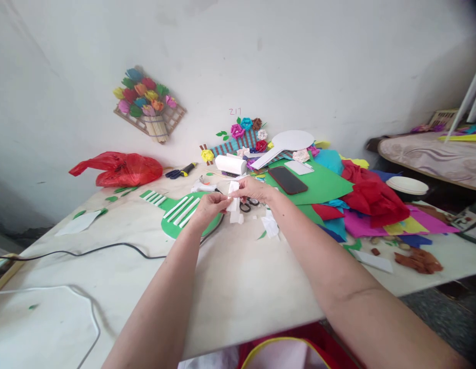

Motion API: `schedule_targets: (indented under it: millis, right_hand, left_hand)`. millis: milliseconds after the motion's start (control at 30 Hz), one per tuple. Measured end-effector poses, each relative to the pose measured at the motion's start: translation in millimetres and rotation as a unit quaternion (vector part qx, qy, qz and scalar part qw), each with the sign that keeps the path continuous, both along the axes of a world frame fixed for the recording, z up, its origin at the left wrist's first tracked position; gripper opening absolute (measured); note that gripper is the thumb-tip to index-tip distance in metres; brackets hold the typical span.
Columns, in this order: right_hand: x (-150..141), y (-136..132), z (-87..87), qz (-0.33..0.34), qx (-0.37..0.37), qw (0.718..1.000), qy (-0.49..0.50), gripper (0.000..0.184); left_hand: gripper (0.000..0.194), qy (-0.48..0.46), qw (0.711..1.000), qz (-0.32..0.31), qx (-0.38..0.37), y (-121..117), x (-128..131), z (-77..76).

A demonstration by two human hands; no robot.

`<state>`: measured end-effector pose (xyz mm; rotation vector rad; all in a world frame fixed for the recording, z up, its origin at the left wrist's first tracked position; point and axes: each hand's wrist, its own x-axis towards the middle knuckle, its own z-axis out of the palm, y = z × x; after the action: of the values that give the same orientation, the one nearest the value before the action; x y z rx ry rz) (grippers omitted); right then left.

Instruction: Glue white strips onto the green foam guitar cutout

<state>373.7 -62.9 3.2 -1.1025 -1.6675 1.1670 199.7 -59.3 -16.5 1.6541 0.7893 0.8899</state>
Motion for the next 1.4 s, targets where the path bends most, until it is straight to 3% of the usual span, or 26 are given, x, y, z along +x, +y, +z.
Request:
schedule_targets:
  millis: [167,367,533,667,900,1067,1200,1400]
  right_hand:
    - [-5,-2,2.2,-0.032,0.013,0.999,0.016,0.021]
    - [-4,-6,4.8,0.014,-0.018,0.999,0.028,0.022]
    - [-7,-7,5.1,0.01,-0.028,0.999,0.026,0.028]
    - [-7,-6,4.1,-0.006,-0.025,0.999,0.041,0.023]
    - [-10,-3,2.0,-0.002,-0.01,0.999,0.047,0.019]
    - [-9,-4,3.0,0.013,-0.04,0.998,0.04,0.018]
    - [-5,-5,5.4,-0.012,-0.031,0.998,0.049,0.02]
    - [-4,-4,7.7,0.032,0.008,0.999,-0.043,0.024]
  left_hand:
    - [0.031,-0.031,0.998,0.051,-0.012,5,1,-4.1]
    - [0.031,-0.097,0.991,0.091,-0.012,9,-3,-8.3]
    - [0.03,-0.135,0.987,0.065,-0.053,10,-5,-11.0]
    - [0.03,-0.167,0.981,0.049,-0.091,10,-4,-11.4]
    - [0.025,-0.173,0.98,0.04,-0.088,8,-4,-10.4]
    - [0.025,-0.182,0.976,0.037,-0.112,6,-2,-9.9]
    - [0.025,-0.207,0.968,0.024,-0.138,5,2,-9.4]
    - [0.03,-0.224,0.962,0.03,-0.156,1,10,-10.6]
